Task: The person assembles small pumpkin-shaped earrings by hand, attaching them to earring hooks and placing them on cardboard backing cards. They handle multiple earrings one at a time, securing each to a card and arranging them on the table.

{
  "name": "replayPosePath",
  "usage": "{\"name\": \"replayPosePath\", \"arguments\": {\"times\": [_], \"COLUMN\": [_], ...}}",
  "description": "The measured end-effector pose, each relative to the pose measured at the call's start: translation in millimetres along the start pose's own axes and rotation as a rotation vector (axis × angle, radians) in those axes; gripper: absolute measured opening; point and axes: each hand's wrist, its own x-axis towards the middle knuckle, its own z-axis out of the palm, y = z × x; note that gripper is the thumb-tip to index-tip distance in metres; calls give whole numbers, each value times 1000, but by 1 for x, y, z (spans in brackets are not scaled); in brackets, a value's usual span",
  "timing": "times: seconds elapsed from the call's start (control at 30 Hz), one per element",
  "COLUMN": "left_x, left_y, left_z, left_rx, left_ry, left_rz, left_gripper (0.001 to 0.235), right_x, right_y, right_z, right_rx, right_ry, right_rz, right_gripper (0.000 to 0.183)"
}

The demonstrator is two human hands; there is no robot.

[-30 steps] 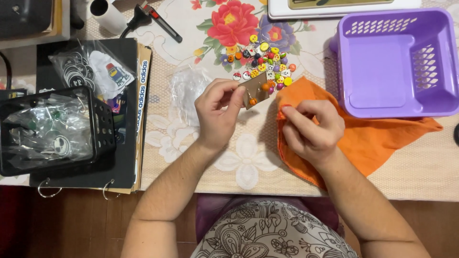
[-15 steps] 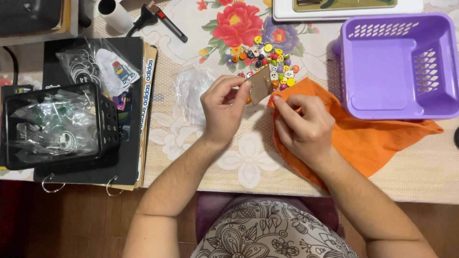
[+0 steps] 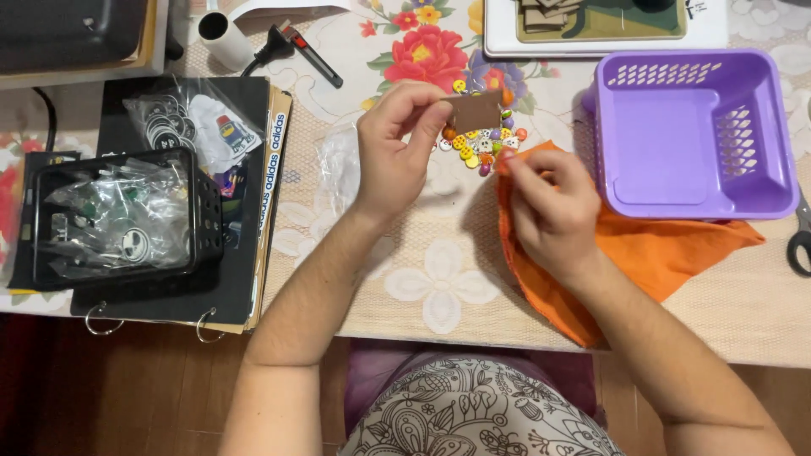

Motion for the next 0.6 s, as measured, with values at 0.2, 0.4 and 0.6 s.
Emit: {"name": "replayPosePath", "arguments": {"times": [0.2, 0.4, 0.6], "left_x": [19, 18, 16], "left_y": [-18, -22, -29], "left_z": [-13, -1, 8], "left_rx": [-347, -700, -896], "left_ry": [-672, -909, -887], "left_rz": [108, -37, -93], "left_gripper": [12, 17, 14], "right_x": [4, 20, 18], "right_y": [2, -23, -23], "right_z": [-21, -24, -15], "right_rx": [296, 358, 334], "right_ry": [234, 68, 30], "right_rz": [209, -58, -227], "right_gripper": [11, 24, 17]}}
